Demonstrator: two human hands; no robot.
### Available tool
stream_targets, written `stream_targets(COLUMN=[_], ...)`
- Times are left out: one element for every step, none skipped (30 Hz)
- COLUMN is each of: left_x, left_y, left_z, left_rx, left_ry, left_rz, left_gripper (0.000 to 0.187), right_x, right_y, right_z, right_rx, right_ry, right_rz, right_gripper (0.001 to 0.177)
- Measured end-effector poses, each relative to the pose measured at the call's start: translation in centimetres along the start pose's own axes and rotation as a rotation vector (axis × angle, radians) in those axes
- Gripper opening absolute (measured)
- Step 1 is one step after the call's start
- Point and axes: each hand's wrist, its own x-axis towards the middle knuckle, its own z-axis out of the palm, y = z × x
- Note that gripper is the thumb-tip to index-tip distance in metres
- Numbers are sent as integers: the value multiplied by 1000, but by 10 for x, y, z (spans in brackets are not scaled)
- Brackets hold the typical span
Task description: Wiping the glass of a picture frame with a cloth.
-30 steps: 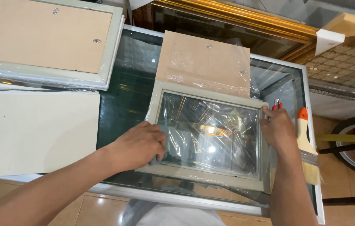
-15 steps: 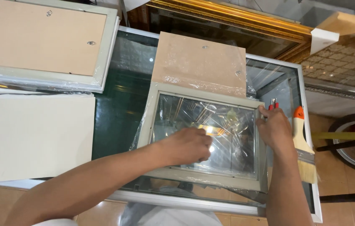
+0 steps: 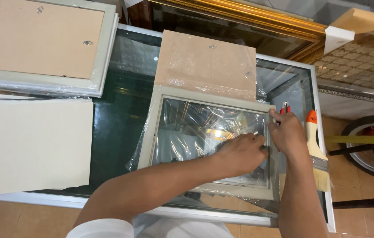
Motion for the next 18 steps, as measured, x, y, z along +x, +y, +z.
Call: stream_targets(left_x=[-6, -12, -18, -27, -36, -44, -50, -55, -60, -67, -73, -80, -87, -93, -99, -98, -96, -95], left_y=[-3, -5, -8, -12, -17, -21, -25, -28, -32, -37, -42, -47, -50, -52, -55, -53, -50, -48], left_z=[-10, -20, -30, -40, -50, -60, -82, -104, -126, -138, -149, -161, -166, -172, -177, -175, -173, -171], left_rx=[3, 12, 22, 25, 104, 180, 182, 131, 79, 79, 124, 168, 167, 270, 372, 372, 431, 489], left_ry=[1, -30, -61, -60, -83, -108, -108, -246, -384, -385, -458, -532, -534, -512, -489, -488, -485, -482], left_rz=[-1, -34, -68, -70, -135, -199, -200, -348, -494, -494, -617, -741, -741, -744, -746, -746, -719, -690], left_gripper=[11, 12, 12, 12, 13, 13, 13, 15, 19, 19, 22, 24, 24, 23, 22, 22, 22, 21], right_x=[2, 3, 5, 7, 9, 10, 7, 3, -2, -1, -1, -1, -2, -1, -1, 0, 1, 2], right_y=[3, 5, 7, 9, 10, 12, 6, 1, -4, -4, -4, -4, -4, -3, -2, -1, 0, 1], right_z=[1, 3, 4, 5, 7, 8, 5, 2, -1, -1, -1, -1, 0, 0, 0, 1, 2, 3], right_rx=[0, -13, -26, -26, -37, -47, -46, -13, 21, 21, 18, 14, 14, 12, 9, 9, 22, 34], right_ry=[0, -6, -13, -13, -13, -13, -13, -14, -16, -15, -9, -5, -6, 2, 9, 9, 13, 16], right_rz=[-3, -1, 1, -4, 4, 14, 12, 24, 35, 36, 37, 40, 41, 31, 22, 22, 14, 8], right_gripper=[44, 44, 44, 44, 44, 44, 44, 45, 45, 45, 44, 43, 43, 43, 43, 43, 44, 44])
